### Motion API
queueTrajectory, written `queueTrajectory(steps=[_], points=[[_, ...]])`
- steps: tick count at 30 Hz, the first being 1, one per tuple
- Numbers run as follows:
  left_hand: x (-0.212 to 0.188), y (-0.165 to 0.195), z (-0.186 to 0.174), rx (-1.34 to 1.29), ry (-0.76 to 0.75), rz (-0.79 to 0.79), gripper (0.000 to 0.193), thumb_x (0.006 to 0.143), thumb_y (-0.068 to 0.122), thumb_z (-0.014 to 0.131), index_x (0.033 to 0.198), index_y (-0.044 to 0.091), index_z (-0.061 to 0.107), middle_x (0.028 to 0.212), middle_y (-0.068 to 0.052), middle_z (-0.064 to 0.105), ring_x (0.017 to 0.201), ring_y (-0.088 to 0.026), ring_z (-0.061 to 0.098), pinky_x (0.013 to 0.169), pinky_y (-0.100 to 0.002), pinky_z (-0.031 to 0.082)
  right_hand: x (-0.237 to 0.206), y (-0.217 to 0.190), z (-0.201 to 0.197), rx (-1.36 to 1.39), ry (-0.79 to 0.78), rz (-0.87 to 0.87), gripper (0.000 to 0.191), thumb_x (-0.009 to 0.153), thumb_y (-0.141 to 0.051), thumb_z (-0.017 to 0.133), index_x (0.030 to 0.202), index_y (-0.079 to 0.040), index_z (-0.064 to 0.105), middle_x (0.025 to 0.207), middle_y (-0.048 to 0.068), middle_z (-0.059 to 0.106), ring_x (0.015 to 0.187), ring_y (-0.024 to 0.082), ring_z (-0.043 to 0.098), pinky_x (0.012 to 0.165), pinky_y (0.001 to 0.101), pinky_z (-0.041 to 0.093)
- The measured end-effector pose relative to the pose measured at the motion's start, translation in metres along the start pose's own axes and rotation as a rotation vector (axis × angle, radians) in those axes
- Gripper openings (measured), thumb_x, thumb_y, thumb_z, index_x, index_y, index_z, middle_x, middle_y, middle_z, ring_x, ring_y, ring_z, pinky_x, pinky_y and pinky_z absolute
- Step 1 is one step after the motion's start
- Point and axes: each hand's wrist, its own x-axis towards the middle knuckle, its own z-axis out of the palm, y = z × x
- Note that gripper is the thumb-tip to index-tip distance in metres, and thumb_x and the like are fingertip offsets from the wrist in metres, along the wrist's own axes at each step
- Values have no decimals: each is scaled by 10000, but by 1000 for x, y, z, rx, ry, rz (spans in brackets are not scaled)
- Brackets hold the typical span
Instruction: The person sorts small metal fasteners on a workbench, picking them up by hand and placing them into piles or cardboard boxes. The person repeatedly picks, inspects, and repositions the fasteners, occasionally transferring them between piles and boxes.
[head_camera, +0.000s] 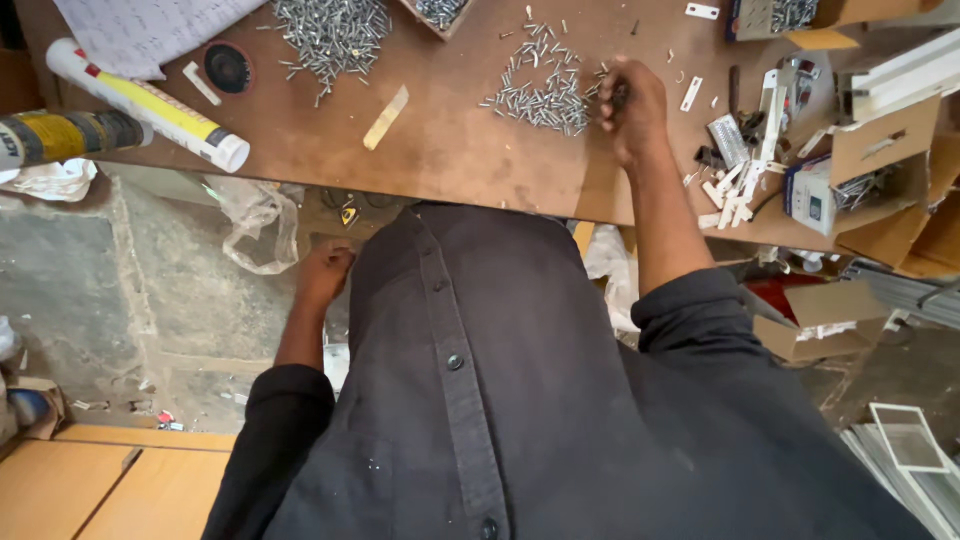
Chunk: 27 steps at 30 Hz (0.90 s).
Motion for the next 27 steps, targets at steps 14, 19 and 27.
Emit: queueTrajectory(steps=[14, 19, 27], points=[[20, -30, -62, -108, -77, -79, 320, 908, 290, 714, 1134, 65, 694, 1039, -131, 770, 945, -246, 753, 830, -356, 562, 15, -9, 36, -1093, 138, -551, 101, 860, -132, 829, 895, -44, 792, 845, 93, 746, 729, 171, 676, 686, 304, 538], [27, -37, -67, 41, -61, 21, 318, 894, 317, 713, 1114, 88, 712, 1022, -143, 768, 968, -294, 739, 835, -391, 560, -16, -14, 24, 31, -28, -165, 143, 992, -96, 797, 954, -62, 664, 797, 34, 568, 704, 165, 526, 598, 310, 417], [60, -11, -55, 76, -201, 121, 323, 887, 320, 684, 1152, 143, 737, 1018, -124, 766, 955, -301, 729, 833, -399, 548, -42, -1, 36, 257, 193, -19, 140, 912, -218, 644, 891, -81, 622, 742, 48, 609, 625, 168, 575, 531, 299, 431]])
